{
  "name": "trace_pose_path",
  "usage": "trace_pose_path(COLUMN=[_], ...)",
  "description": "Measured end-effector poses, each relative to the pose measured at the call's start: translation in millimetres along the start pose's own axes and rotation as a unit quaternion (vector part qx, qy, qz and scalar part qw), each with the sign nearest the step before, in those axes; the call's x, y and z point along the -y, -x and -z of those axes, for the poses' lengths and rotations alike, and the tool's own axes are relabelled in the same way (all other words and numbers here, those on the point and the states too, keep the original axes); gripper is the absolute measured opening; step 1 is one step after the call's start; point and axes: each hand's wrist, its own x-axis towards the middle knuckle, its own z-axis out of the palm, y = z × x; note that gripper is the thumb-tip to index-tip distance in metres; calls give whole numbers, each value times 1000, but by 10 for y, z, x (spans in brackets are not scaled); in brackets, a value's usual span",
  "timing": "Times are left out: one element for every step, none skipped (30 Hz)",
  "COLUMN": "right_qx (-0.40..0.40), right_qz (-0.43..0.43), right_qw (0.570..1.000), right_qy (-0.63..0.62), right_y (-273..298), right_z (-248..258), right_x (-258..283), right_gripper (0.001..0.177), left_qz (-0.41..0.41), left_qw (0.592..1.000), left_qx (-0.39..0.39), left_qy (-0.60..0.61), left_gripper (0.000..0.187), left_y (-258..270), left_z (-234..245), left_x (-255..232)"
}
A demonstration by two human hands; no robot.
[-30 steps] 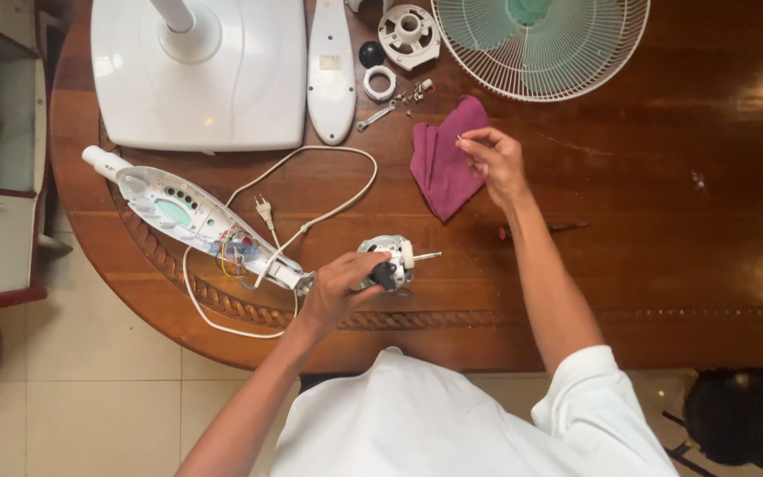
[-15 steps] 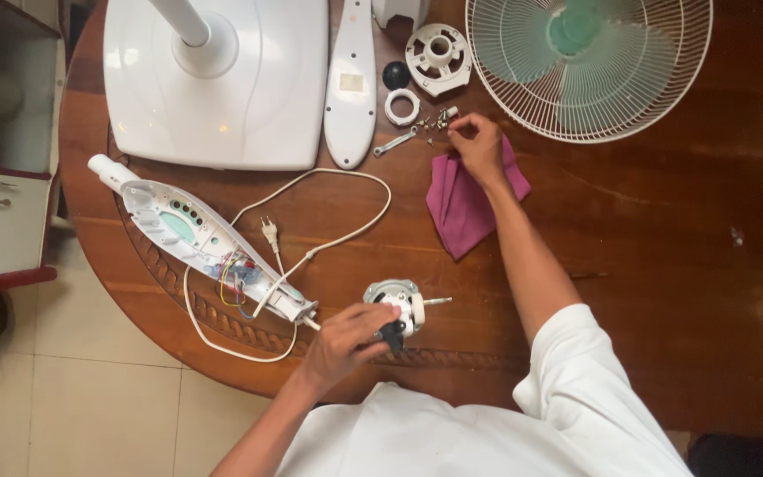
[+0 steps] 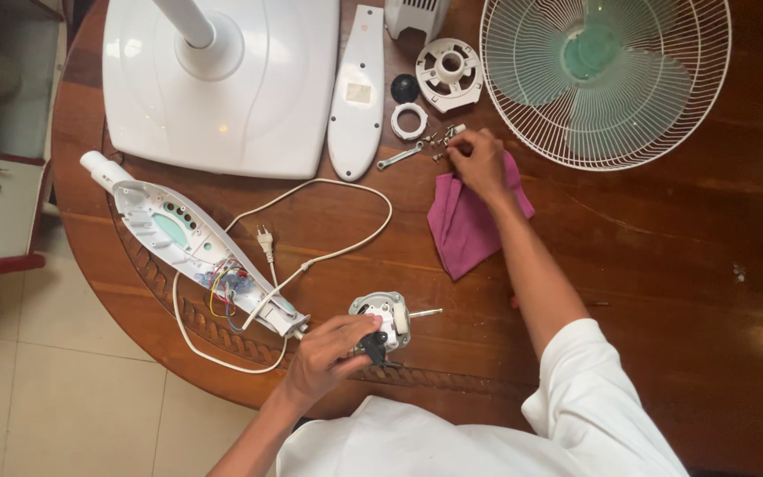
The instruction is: The person uses a screwdriver to tighten screws on a small white electrical component, likely a fan motor. They then connect the component to a power cord and plug, and finally attach a black plastic part to the motor assembly.
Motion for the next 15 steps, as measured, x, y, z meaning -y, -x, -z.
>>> trace_pose_path(right_qx=[-6, -11, -17, -30, -42, -55, -34, -13, 8, 18, 28, 38, 35, 33, 31], right_qz=[12, 24, 35, 72, 109, 147, 115, 83, 51, 47, 43, 39, 49, 58, 68], right_qw=[1000, 1000, 999, 996, 992, 986, 991, 996, 998, 998, 998, 998, 997, 996, 995], right_qy=[9, 17, 26, 39, 52, 63, 53, 42, 31, 32, 33, 35, 46, 57, 68], right_y=[-18, -28, -34, -61, -104, -123, -114, -109, -103, -99, -96, -91, -92, -94, -95], right_z=[59, 126, 174, 189, 185, 176, 183, 192, 203, 214, 222, 226, 220, 203, 185], right_x=[7, -3, -20, -33, -36, -27, -8, 29, 78, 135, 187, 226, 252, 266, 264], right_gripper=[13, 13, 14, 13, 13, 12, 14, 16, 18, 20, 22, 24, 22, 21, 19], left_qz=[2, 3, 4, 5, 6, 7, 8, 9, 10, 12, 9, 8, 6, 5, 5], left_qw=[1000, 1000, 1000, 1000, 1000, 1000, 1000, 1000, 1000, 1000, 1000, 1000, 1000, 1000, 1000], left_qx=[-2, -3, -4, -4, -5, -7, -9, -6, -4, -2, -1, -1, 0, -2, -4], left_qy=[0, -1, -3, -4, -3, -4, -4, -6, -8, -10, -14, -18, -22, -21, -20], left_gripper=[64, 65, 65, 66, 65, 65, 64, 65, 65, 65, 66, 66, 66, 66, 65], left_y=[-3, -4, -5, -9, -12, -15, -15, -15, -13, -14, -14, -11, -7, -4, -5], left_z=[1, 3, 6, 7, 4, 6, 6, 8, 10, 9, 4, -8, -21, -38, -56], left_x=[6, 11, 16, 19, 19, 18, 11, 2, -10, -19, -27, -36, -43, -48, -49])
